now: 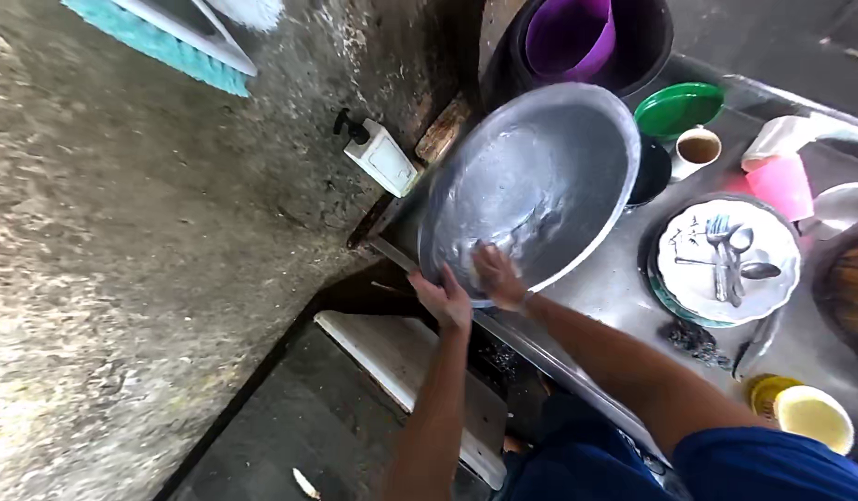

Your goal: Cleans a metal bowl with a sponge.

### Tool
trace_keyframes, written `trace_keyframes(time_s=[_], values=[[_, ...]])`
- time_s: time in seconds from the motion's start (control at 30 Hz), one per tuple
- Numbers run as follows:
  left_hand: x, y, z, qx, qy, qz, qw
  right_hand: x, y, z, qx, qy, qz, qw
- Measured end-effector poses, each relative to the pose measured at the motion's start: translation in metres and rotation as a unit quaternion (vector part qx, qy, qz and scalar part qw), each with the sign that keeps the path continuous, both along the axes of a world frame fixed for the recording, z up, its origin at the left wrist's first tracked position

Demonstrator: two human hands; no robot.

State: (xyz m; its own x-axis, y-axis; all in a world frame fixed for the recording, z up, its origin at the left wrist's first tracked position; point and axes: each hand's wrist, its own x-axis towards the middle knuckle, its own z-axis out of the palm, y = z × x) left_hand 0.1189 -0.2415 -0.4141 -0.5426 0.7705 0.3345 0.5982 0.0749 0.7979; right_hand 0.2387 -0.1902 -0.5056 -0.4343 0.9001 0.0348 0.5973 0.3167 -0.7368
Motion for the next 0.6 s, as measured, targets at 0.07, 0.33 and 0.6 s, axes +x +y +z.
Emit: trace_keyframes(time_s=[0.07,0.33,0.6], values=[[0.012,-0.026,-0.048,0.026,-0.057,-0.024,0.998,-0.034,-0.01,0.009,-0.002,0.162,0.019,0.987],[-0.039,0.022,0.075,-0.109,0.029,-0.023,0.993,0.104,0.012,0.022,-0.012,-0.303,0.087,0.949],[-0.001,0.017,0.046,-0.039,-0.185,-0.088,0.978,-0.04,-0.005,0.127,0.007,0.409,0.024,0.912]])
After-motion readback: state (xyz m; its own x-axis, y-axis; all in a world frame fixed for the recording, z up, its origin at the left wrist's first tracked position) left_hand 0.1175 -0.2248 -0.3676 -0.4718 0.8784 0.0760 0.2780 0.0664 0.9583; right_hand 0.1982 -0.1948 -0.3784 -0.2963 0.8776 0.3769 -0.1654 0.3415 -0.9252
